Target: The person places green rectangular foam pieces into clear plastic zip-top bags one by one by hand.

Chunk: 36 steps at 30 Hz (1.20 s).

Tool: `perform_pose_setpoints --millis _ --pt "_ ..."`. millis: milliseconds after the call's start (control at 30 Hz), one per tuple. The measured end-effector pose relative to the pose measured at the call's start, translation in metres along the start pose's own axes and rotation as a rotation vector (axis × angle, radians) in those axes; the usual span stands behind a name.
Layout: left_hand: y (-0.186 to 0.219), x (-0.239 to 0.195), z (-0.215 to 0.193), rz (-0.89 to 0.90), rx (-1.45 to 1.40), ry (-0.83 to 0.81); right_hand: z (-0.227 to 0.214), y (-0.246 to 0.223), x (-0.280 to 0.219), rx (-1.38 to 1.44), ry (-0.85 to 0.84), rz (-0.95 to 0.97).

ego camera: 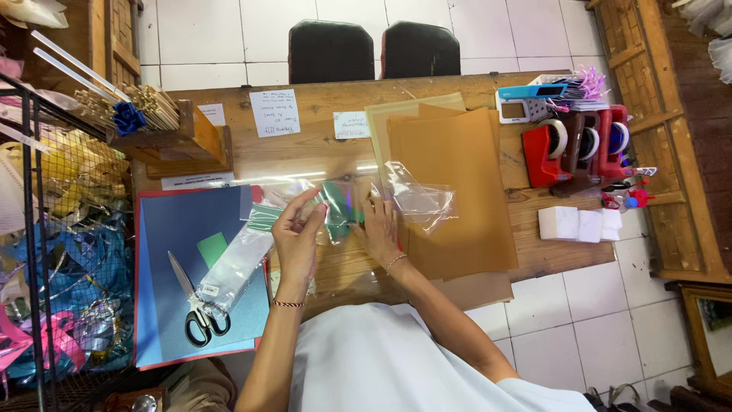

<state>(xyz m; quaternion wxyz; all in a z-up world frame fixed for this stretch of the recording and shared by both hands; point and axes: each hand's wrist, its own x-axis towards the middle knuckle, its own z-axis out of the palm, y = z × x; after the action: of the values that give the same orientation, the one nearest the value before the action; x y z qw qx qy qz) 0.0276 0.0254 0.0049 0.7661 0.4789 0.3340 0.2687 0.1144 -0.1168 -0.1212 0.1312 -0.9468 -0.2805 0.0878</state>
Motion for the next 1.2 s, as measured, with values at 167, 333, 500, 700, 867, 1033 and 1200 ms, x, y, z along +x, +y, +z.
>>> perform_pose_setpoints --millis 167,333,500,700,867,1033,1200 --pt "0.015 -0.003 0.008 0.014 -0.130 0.028 0.017 0.030 -0.008 0.555 0.009 0.048" --pt "0.016 -0.005 0.013 0.038 -0.118 0.014 -0.064 0.022 -0.032 1.142 -0.018 0.360" --pt "0.025 -0.013 0.022 0.087 -0.140 0.039 -0.137 0.007 -0.053 1.612 -0.111 0.329" --pt "0.036 -0.021 0.027 0.155 -0.063 0.022 -0.146 0.009 -0.065 1.686 -0.144 0.181" --pt "0.043 -0.025 0.028 0.186 -0.016 -0.006 -0.154 -0.002 -0.067 1.615 -0.114 0.132" --pt "0.047 -0.028 0.032 0.184 -0.007 -0.081 -0.180 -0.013 -0.065 1.459 -0.113 0.072" --pt "0.050 -0.034 0.031 0.120 0.097 -0.257 -0.200 -0.016 -0.059 1.347 -0.149 0.027"
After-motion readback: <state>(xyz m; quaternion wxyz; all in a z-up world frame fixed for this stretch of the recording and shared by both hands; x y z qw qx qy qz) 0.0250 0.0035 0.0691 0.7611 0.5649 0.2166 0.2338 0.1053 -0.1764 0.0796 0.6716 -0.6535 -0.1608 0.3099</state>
